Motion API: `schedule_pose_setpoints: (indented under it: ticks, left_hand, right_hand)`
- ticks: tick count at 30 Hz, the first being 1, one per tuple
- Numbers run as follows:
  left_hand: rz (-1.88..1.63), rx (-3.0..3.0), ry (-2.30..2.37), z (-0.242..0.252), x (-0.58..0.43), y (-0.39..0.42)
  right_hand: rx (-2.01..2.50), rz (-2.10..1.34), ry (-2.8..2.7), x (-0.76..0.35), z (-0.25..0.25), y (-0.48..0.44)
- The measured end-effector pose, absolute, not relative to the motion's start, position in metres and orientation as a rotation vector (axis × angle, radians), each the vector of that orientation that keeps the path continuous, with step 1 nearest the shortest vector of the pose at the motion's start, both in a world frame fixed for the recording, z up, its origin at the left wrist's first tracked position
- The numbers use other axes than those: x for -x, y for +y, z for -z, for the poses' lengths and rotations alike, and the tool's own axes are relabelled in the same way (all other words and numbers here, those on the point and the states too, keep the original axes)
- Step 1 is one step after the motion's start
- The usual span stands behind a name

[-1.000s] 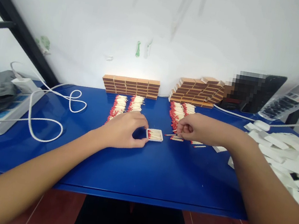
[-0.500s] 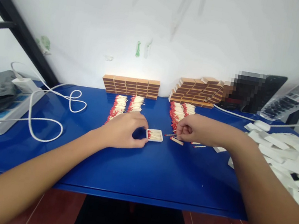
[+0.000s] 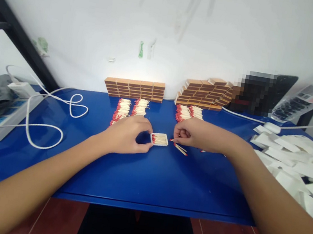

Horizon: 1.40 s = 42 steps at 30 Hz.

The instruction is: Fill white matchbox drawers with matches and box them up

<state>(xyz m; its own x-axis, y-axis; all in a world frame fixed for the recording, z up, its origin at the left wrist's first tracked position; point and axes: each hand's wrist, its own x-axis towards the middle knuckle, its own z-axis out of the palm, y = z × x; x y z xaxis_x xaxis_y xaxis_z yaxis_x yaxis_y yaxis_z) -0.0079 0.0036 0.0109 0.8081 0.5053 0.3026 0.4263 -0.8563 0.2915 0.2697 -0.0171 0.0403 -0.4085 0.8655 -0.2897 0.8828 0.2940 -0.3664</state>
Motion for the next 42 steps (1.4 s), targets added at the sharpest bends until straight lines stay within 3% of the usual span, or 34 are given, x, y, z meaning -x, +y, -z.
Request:
schedule_pose_setpoints:
  ticks: [23,32,42]
  left_hand:
    - [-0.532,-2.795,0.727,-0.010,0.008,0.004]
    - [-0.534,-2.811,0.711,-0.011,0.007,0.003]
    - [-0.537,-2.794,0.734,-0.010,0.007,0.003]
  right_hand:
    - [-1.758,0.762,2.496,-0.274,-0.047,-0.021]
    - [-1.700,0.777,2.814,-0.246,-0.040,-0.029]
    - [-1.767,0.625,2.717,-0.254,-0.044,-0.028]
